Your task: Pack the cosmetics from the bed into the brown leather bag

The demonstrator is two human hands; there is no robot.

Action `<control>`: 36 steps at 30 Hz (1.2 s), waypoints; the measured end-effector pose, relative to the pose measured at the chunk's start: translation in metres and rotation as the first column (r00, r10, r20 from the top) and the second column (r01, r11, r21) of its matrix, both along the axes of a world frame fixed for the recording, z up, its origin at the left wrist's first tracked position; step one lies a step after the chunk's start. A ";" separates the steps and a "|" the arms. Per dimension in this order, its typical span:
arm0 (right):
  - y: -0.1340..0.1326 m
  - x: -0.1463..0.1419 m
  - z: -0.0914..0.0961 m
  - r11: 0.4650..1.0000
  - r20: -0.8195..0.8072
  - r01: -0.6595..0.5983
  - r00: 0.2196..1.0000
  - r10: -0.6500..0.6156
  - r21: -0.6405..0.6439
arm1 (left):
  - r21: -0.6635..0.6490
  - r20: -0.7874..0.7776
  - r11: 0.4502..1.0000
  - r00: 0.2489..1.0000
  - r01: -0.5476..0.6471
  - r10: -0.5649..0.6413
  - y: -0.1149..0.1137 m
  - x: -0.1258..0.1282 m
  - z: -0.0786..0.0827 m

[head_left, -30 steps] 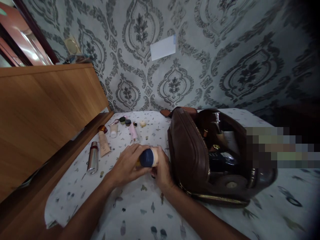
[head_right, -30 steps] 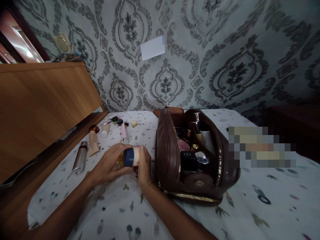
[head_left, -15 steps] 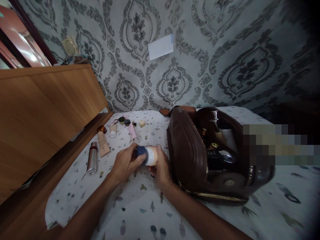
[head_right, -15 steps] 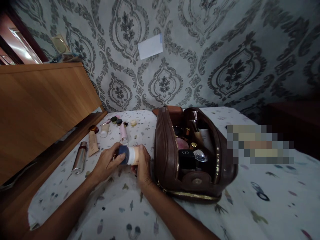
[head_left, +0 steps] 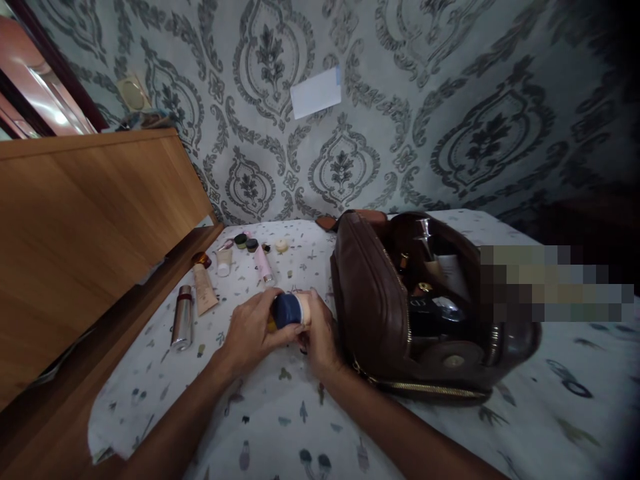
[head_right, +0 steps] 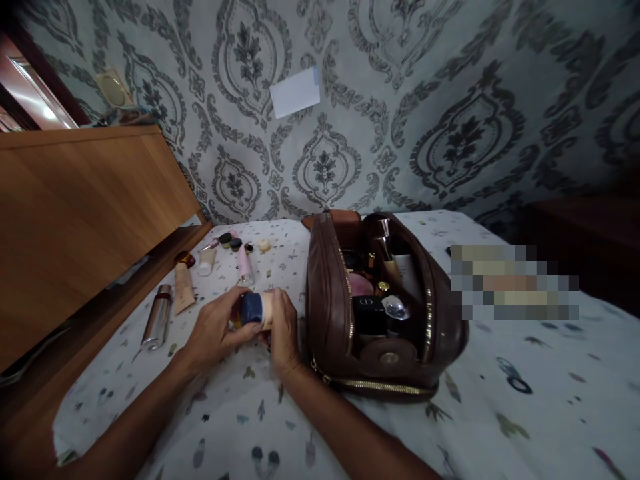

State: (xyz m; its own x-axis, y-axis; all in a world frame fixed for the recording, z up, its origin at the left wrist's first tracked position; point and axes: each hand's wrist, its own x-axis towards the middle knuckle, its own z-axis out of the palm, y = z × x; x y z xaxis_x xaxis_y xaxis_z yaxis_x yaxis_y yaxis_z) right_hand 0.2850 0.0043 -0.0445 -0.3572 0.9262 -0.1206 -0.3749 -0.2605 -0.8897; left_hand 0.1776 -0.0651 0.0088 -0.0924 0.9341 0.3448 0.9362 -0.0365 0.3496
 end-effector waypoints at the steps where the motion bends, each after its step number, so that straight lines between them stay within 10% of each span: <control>1: 0.000 0.000 0.000 1.000 -0.004 0.000 1.000 0.000 -0.001 | 0.023 -0.007 1.000 1.000 0.014 -0.014 0.000 0.000 -0.001; 8: 0.003 -0.001 -0.003 1.000 -0.036 0.009 0.999 -0.009 0.014 | 0.060 -0.043 0.978 0.979 0.201 -0.198 0.002 -0.006 0.001; 16: 0.001 -0.001 0.001 0.999 -0.004 -0.013 1.000 0.013 -0.049 | -0.007 -0.030 1.000 0.999 0.023 -0.023 0.000 -0.007 0.003; 23: 0.002 -0.001 0.001 1.000 -0.029 0.022 0.999 -0.023 -0.010 | 0.041 0.047 0.962 0.961 0.271 -0.273 0.000 -0.009 0.009; 29: 0.003 -0.003 -0.005 0.998 -0.039 0.053 0.998 -0.052 0.037 | 0.036 -0.020 0.991 0.991 0.132 -0.132 0.001 -0.009 0.000; 36: 0.004 -0.003 -0.006 0.996 -0.041 0.064 0.997 -0.061 0.062 | 0.087 -0.007 0.960 0.964 0.266 -0.267 0.002 -0.009 0.000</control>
